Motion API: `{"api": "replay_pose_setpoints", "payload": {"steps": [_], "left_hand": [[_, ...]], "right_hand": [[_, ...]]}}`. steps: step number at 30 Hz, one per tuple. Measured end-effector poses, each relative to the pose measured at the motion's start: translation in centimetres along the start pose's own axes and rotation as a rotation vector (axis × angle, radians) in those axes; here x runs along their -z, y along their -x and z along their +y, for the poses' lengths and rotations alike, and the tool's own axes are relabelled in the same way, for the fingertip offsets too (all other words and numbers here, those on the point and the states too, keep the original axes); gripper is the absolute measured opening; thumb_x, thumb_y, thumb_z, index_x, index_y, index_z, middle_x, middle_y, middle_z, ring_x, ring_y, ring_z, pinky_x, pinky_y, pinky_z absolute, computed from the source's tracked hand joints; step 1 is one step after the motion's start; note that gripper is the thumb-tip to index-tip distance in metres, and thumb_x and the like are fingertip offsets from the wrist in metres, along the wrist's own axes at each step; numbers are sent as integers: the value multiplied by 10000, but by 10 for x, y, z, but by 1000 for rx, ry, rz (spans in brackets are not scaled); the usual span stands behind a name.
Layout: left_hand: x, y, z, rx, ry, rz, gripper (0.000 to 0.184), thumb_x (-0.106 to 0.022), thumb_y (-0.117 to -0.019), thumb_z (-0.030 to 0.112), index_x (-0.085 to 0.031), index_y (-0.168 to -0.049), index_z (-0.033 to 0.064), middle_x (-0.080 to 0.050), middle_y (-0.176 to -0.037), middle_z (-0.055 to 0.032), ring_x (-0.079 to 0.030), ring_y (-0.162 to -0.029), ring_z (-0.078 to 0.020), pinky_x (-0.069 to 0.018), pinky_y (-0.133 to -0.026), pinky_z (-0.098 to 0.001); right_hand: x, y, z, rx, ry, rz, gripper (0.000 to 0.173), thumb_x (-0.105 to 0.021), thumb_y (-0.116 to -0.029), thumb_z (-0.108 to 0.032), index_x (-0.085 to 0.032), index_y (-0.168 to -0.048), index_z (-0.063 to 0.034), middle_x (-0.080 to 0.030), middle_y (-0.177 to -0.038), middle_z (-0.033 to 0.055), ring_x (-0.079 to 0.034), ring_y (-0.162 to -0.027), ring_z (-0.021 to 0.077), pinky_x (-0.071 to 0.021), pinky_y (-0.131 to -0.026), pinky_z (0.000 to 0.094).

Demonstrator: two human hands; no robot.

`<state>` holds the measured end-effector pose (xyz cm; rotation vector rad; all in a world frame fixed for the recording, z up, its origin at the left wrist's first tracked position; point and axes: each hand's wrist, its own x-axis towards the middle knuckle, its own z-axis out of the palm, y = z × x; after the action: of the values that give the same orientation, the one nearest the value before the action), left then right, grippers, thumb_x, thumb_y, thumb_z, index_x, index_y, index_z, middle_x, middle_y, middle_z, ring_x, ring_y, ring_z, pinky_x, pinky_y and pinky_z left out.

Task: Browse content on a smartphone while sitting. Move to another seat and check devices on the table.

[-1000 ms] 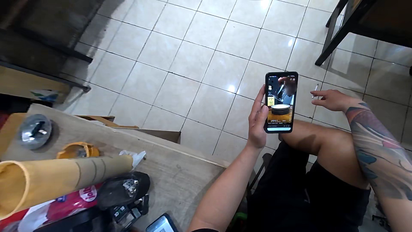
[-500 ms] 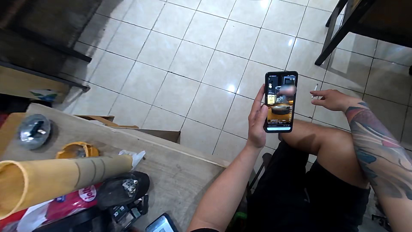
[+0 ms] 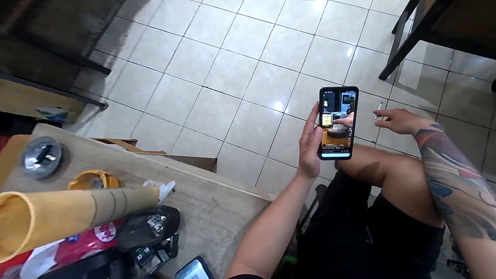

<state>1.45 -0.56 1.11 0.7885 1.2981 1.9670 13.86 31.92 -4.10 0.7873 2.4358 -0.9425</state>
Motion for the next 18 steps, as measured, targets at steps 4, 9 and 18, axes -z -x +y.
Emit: {"api": "replay_pose_setpoints", "payload": {"steps": [4, 9, 18], "left_hand": [[0, -1, -1, 11, 21, -4, 615, -305, -1067, 459, -180, -1642, 278, -569, -1403, -156, -671, -1083, -258, -604, -834, -453], [0, -1, 0, -31, -3, -27, 614, -286, -1067, 409, -173, -1645, 235, -490, -1494, -138, -621, -1189, -274, -586, -897, -476], [-1, -2, 1, -36, -8, -20, 611, -285, -1066, 400, -186, -1643, 224, -469, -1514, -136, -608, -1211, -279, -583, -904, -481]], "right_hand": [[0, 0, 1, -8, -5, 6, 569, -591, -1048, -377, -471, -1549, -137, -597, -1437, 184, -662, -1161, 403, -484, -1020, 618], [0, -1, 3, 0, -3, -3, 574, -587, -1050, -379, -461, -1555, -138, -576, -1472, 159, -653, -1188, 394, -480, -1032, 611], [-1, -2, 6, 8, -6, 10, 577, -598, -1043, -387, -471, -1549, -140, -579, -1473, 146, -654, -1194, 383, -485, -1034, 607]]}}
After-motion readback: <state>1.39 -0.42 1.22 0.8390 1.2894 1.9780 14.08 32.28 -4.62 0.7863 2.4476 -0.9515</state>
